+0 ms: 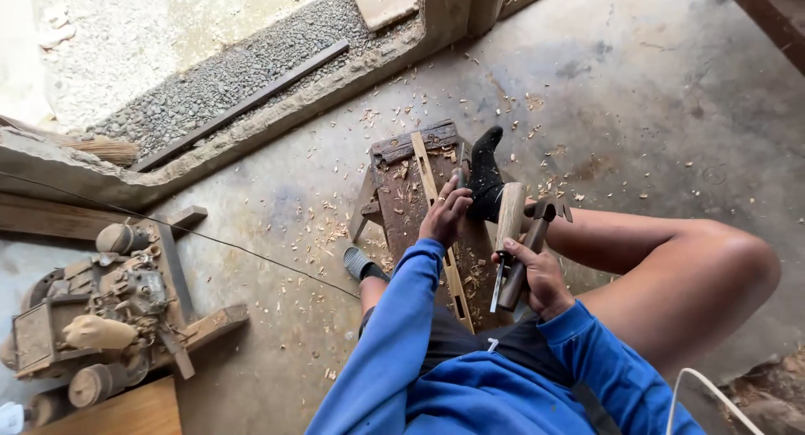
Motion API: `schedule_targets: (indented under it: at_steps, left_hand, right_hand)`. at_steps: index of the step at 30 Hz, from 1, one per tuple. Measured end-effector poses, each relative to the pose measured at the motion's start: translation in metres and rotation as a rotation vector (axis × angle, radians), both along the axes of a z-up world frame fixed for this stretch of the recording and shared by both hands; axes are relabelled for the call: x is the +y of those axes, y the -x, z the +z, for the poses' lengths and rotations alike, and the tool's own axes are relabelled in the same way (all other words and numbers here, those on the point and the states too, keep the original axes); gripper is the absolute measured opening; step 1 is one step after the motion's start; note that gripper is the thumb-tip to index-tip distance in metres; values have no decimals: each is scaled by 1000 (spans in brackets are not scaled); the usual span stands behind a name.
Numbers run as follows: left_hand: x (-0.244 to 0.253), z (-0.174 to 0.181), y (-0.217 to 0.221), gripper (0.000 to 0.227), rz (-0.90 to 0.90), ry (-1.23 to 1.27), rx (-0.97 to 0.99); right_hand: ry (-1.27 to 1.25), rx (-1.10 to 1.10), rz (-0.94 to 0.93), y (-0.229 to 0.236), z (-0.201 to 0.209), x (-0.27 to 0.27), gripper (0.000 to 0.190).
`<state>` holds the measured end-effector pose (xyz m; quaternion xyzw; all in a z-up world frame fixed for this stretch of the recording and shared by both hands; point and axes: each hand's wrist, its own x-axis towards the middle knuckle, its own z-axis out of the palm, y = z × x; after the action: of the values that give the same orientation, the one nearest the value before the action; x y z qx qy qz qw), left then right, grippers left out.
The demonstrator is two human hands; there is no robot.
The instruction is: Using a hammer and chisel to carve a mortise into a wooden beam while holding it steady with the feet.
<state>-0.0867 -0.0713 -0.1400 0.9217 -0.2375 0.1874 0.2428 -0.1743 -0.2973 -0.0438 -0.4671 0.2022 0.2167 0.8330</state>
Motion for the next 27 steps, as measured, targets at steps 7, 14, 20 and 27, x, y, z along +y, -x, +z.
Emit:
schedule_targets:
  at_steps: [7,14,20,27]
  left_hand:
    - [-15,32,26,62,169,-106,629]
    - [-22,19,69,86,408,-81,618]
    - [-28,-23,85,97,460,346,596]
    - [-18,-3,68,93,413,302,645]
  right_hand:
    - [88,-154,-47,-9,6,-3,30]
    - [-37,-168,50,-4,34,7,30]
    - [-54,-128,74,13,43,2,31]
    - [17,-97,85,13,40,-1,31]
